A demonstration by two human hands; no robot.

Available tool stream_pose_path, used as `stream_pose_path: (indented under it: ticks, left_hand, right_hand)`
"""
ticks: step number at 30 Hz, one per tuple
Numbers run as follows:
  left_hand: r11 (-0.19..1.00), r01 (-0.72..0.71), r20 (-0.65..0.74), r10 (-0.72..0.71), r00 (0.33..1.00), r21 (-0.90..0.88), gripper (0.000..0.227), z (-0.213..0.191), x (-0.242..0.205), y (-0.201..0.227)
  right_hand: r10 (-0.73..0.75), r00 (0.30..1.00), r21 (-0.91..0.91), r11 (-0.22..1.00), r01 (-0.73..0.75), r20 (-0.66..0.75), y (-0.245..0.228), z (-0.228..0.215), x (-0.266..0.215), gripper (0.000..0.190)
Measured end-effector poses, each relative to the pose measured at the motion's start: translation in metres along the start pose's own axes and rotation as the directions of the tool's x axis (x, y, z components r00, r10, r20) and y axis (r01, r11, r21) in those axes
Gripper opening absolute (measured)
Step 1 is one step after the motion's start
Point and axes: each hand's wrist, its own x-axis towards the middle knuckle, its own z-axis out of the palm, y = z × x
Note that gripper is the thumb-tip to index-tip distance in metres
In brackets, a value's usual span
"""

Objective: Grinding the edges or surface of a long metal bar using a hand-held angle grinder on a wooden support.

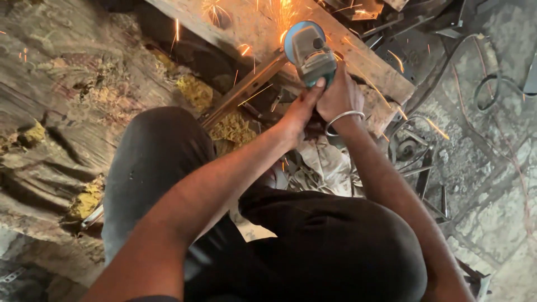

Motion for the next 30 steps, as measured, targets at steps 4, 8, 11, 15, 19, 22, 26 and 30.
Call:
stream_pose_path:
  ticks: [4, 8, 11, 15, 19, 22, 26, 30]
  left_hand:
    - [0.998, 0.070, -0.093, -0.069, 0.993, 0.005, 0.071, 0.007, -0.008, 0.007]
    - [0.995, 0.035, -0.085, -0.028, 0.996, 0.090, 0.075, 0.007, -0.010, 0.009]
    - [0.995, 0.047, -0.081, -0.040, 0.996, 0.093, 0.077, 0.005, -0.007, 0.009]
    - [0.989, 0.082, -0.089, -0.072, 0.993, 0.120, 0.076, 0.012, -0.018, 0.013]
    - [0.991, 0.077, -0.075, -0.069, 0.995, 0.111, 0.075, 0.012, -0.017, 0.016]
    - [0.996, 0.037, -0.057, -0.032, 0.998, 0.086, 0.076, 0.010, -0.016, 0.010]
    - [0.996, 0.067, -0.056, -0.064, 0.996, 0.051, 0.071, 0.012, -0.012, 0.011]
    - [0.992, 0.017, -0.126, -0.001, 0.992, 0.125, 0.070, 0.013, -0.007, 0.010]
  right_hand:
    - [0.012, 1.000, 0.017, 1.000, -0.012, -0.010, -0.001, 0.000, -0.001, 0.043]
    - [0.037, 0.999, 0.038, 0.999, -0.037, -0.006, 0.004, 0.003, -0.003, 0.041]
    - [0.057, 0.998, 0.057, 0.997, -0.056, -0.011, -0.004, -0.004, -0.004, 0.042]
    - [0.100, 0.995, 0.072, 0.992, -0.101, 0.013, -0.002, -0.006, -0.008, 0.041]
    - [0.083, 0.997, 0.090, 0.992, -0.083, 0.003, 0.001, -0.003, -0.005, 0.043]
    - [0.061, 0.998, 0.071, 0.996, -0.060, -0.009, 0.001, -0.002, -0.006, 0.044]
    - [0.089, 0.996, 0.035, 0.995, -0.089, 0.001, 0.006, 0.000, -0.003, 0.053]
    - [0.073, 0.997, 0.057, 0.996, -0.072, -0.014, 0.021, 0.012, 0.002, 0.051]
